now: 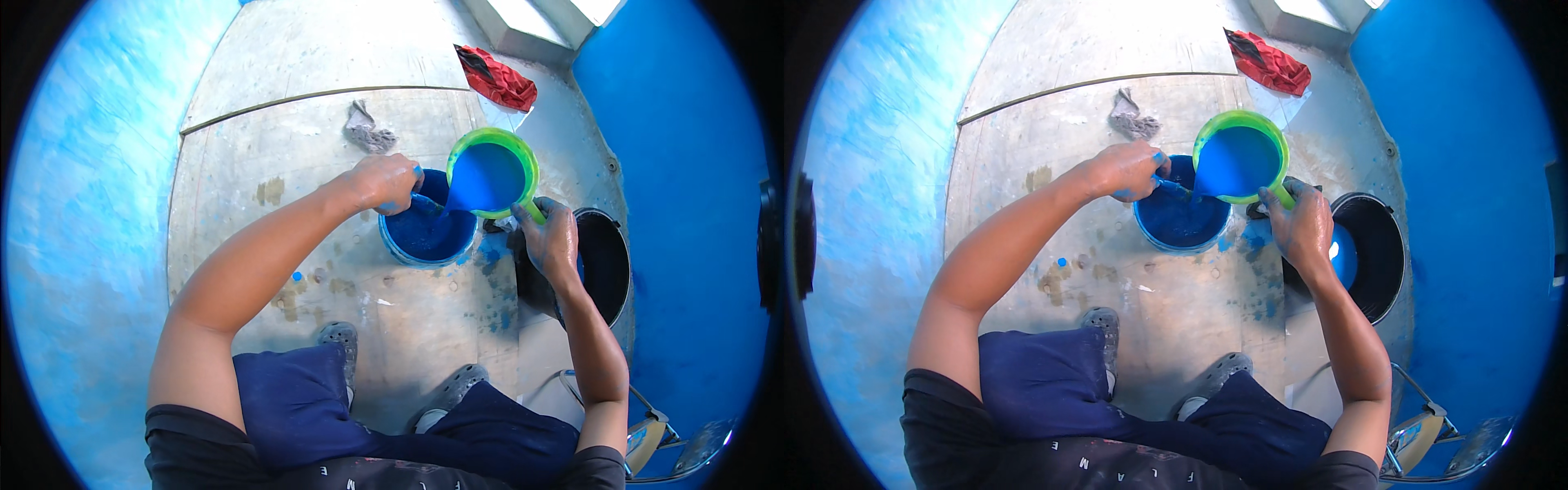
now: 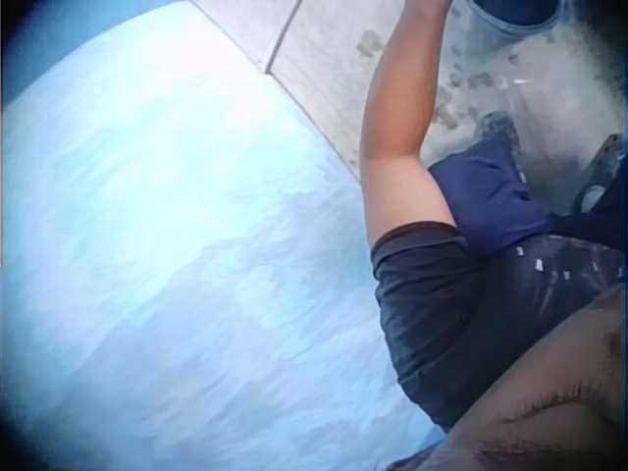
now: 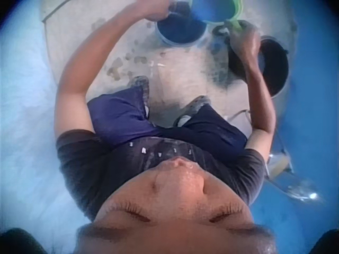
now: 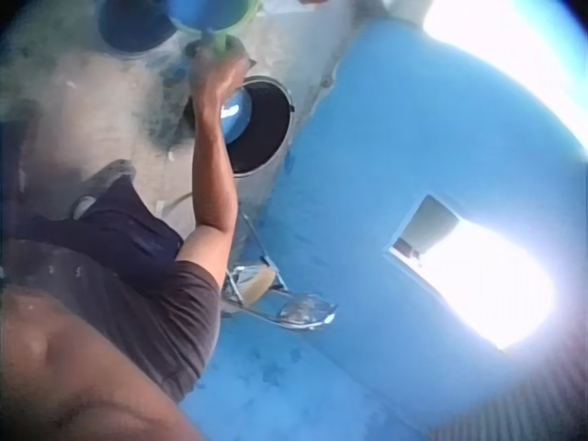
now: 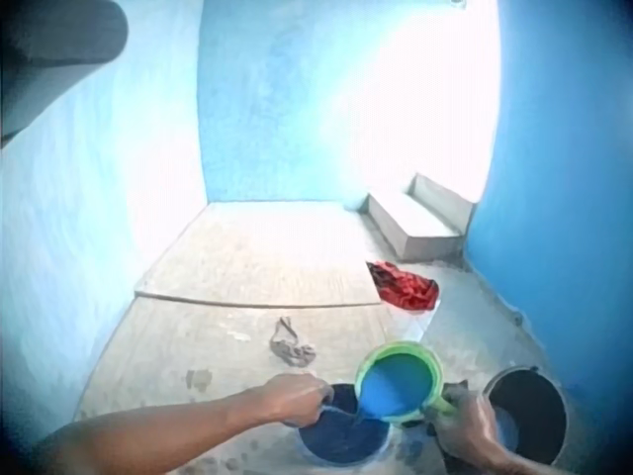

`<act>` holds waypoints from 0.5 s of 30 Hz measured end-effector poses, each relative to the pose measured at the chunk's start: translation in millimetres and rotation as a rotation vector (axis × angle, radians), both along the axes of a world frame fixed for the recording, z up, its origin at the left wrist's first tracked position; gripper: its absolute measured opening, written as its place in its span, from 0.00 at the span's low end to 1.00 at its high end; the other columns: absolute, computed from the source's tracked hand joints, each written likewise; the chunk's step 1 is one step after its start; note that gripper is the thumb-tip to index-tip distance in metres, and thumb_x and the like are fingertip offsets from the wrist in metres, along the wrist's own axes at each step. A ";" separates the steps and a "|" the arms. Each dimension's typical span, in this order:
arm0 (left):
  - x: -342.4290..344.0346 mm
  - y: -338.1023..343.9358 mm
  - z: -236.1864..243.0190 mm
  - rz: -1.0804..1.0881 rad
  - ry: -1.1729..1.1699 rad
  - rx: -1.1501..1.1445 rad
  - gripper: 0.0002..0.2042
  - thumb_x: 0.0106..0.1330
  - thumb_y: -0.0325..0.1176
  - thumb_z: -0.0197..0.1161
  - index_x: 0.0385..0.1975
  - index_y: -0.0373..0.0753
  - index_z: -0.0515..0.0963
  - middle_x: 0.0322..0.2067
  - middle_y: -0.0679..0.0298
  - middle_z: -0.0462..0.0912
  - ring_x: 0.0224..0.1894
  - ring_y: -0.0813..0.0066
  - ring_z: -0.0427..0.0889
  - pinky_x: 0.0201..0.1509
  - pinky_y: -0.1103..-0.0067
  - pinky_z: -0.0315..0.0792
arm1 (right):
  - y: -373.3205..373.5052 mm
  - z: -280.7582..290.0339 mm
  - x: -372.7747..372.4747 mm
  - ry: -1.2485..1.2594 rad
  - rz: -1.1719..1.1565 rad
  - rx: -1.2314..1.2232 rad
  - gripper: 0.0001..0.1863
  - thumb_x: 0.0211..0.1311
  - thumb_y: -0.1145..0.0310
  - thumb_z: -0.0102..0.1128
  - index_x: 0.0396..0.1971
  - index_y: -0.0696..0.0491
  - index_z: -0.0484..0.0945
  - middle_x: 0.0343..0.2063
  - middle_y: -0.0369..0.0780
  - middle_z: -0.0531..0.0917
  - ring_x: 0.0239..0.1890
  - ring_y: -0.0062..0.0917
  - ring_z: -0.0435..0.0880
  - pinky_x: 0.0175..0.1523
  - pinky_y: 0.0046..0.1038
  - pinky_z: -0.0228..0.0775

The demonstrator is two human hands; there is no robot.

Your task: The person mixes blue paint in a bucket using a brush and a small green container to transfer liquid.

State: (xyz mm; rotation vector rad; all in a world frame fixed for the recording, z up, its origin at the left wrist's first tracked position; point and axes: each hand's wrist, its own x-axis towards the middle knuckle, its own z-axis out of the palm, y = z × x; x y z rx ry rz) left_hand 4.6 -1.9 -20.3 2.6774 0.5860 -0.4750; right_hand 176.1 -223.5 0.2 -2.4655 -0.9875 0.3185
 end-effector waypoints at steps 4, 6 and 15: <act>3.0 -1.3 -8.3 -0.011 0.015 -0.007 0.20 0.55 0.25 0.57 0.48 0.40 0.84 0.38 0.48 0.87 0.43 0.51 0.86 0.46 0.64 0.79 | -1.8 -5.7 7.2 0.011 0.002 0.025 0.23 0.63 0.57 0.67 0.43 0.65 0.84 0.24 0.50 0.86 0.27 0.36 0.88 0.41 0.35 0.77; 4.6 -4.4 -9.6 -0.009 0.039 -0.002 0.20 0.54 0.24 0.57 0.48 0.39 0.84 0.39 0.48 0.87 0.43 0.51 0.86 0.46 0.64 0.79 | -3.2 -7.6 11.4 0.051 -0.007 0.057 0.23 0.63 0.57 0.67 0.42 0.66 0.84 0.20 0.47 0.85 0.22 0.32 0.86 0.36 0.33 0.76; 13.4 -11.0 -26.3 -0.040 -0.012 -0.035 0.20 0.51 0.14 0.56 0.45 0.31 0.83 0.42 0.44 0.85 0.47 0.48 0.84 0.50 0.66 0.79 | -0.1 -82.3 48.0 0.450 -0.226 0.234 0.22 0.62 0.56 0.67 0.28 0.64 0.84 0.19 0.42 0.83 0.18 0.22 0.78 0.27 0.30 0.71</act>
